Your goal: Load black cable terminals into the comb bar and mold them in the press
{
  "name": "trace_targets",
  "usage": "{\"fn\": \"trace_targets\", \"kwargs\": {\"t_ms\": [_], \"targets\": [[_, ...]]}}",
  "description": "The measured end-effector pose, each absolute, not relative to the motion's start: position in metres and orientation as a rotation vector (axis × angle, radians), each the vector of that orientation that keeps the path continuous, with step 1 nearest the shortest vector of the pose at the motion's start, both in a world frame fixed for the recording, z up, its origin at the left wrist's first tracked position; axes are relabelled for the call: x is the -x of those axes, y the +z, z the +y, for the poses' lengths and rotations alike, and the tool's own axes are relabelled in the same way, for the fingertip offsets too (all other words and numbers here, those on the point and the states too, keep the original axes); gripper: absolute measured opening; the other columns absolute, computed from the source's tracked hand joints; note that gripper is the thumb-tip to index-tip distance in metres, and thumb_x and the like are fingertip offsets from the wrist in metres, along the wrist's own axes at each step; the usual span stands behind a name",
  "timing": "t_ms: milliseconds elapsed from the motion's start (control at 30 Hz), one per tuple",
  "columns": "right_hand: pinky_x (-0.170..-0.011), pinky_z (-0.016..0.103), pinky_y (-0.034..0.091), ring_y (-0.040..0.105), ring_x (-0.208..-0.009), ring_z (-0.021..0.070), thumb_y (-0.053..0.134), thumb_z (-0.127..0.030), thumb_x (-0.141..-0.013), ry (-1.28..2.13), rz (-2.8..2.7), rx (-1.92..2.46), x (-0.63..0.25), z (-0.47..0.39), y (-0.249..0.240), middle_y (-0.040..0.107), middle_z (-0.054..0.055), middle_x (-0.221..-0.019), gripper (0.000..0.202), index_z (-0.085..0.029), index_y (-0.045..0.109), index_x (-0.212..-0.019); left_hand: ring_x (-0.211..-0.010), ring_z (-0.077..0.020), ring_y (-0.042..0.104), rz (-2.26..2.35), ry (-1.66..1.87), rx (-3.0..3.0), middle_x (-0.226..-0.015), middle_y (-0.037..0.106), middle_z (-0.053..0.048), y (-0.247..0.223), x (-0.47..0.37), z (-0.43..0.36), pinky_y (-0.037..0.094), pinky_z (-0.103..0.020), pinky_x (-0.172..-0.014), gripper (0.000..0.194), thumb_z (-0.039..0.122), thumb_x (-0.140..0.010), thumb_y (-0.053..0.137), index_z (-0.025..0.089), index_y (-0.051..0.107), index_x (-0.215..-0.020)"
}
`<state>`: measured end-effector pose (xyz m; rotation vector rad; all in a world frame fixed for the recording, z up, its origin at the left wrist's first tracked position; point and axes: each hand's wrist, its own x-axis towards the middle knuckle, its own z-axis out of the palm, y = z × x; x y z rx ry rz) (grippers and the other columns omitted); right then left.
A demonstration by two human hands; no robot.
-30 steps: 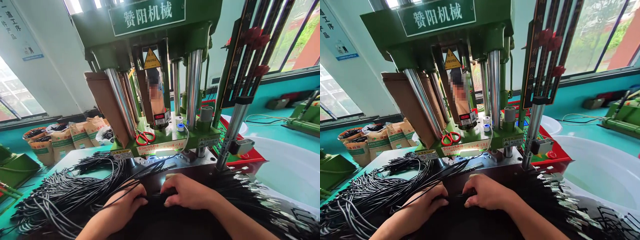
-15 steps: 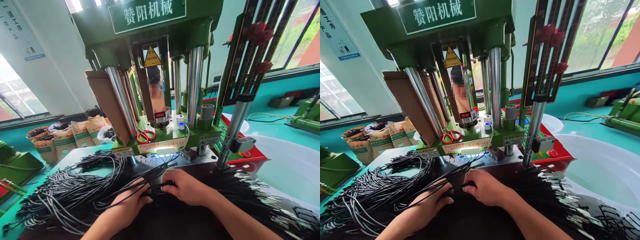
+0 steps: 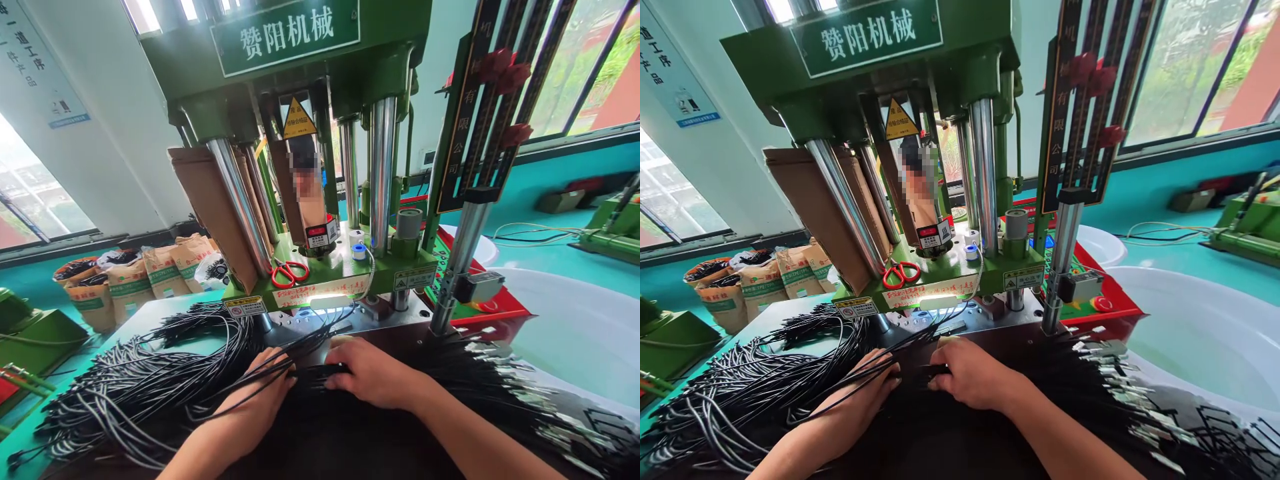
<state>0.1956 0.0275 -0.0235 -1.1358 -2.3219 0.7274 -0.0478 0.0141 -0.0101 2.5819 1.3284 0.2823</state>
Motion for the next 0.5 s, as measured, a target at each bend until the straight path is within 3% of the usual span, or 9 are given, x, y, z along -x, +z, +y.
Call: {"fn": "trace_targets", "kwargs": {"t_ms": [100, 167, 300, 400, 500], "targets": [[-0.065, 0.025, 0.037, 0.055, -0.073, 0.0166, 0.062, -0.032, -0.084, 0.695, -2.33, 1.158, -0.201, 0.027, -0.021, 0.063, 0.001, -0.074, 0.016, -0.019, 0.067, -0.076, -0.116, -0.0244, 0.054, 1.45, 0.205, -2.452, -0.126, 0.059, -0.007, 0.0, 0.049, 0.011, 0.04, -0.038, -0.102, 0.037, 0.04, -0.093, 0.037, 0.024, 0.051, -0.123], [-0.062, 0.025, 0.035, 0.054, -0.07, 0.0156, 0.062, -0.03, -0.084, 0.718, -2.356, 1.143, -0.205, 0.025, -0.018, 0.062, -0.001, -0.071, 0.013, -0.02, 0.067, -0.08, -0.097, -0.0213, 0.061, 1.432, 0.069, -2.36, -0.11, 0.065, -0.002, 0.008, 0.05, 0.007, 0.047, -0.033, -0.088, 0.038, 0.046, -0.088, 0.047, 0.028, 0.051, -0.122], [-0.06, 0.024, 0.034, 0.055, -0.072, 0.0169, 0.072, -0.037, -0.073, 0.794, -2.455, 1.156, -0.207, 0.021, -0.016, 0.063, -0.001, -0.074, 0.019, -0.02, 0.069, -0.082, -0.079, -0.0161, 0.059, 1.352, -0.094, -2.257, -0.089, 0.064, 0.007, 0.019, 0.047, 0.003, 0.041, -0.023, -0.066, 0.04, 0.037, -0.069, 0.073, 0.03, 0.056, -0.104], [-0.054, 0.024, 0.032, 0.054, -0.069, 0.017, 0.076, -0.048, -0.063, 0.854, -2.509, 1.193, -0.204, 0.02, -0.018, 0.061, -0.001, -0.074, 0.033, -0.021, 0.068, -0.079, -0.081, -0.0156, 0.058, 1.358, -0.089, -2.23, -0.092, 0.063, 0.007, 0.018, 0.044, 0.003, 0.038, -0.022, -0.064, 0.032, 0.03, -0.068, 0.071, 0.028, 0.056, -0.097], [-0.054, 0.024, 0.032, 0.054, -0.072, 0.0187, 0.074, -0.053, -0.062, 0.794, -2.53, 1.215, -0.201, 0.02, -0.02, 0.061, 0.0, -0.078, 0.038, -0.022, 0.067, -0.083, -0.083, -0.0158, 0.057, 1.359, -0.077, -2.205, -0.092, 0.064, 0.007, 0.016, 0.043, 0.003, 0.037, -0.023, -0.067, 0.024, 0.026, -0.071, 0.066, 0.028, 0.057, -0.094]]}}
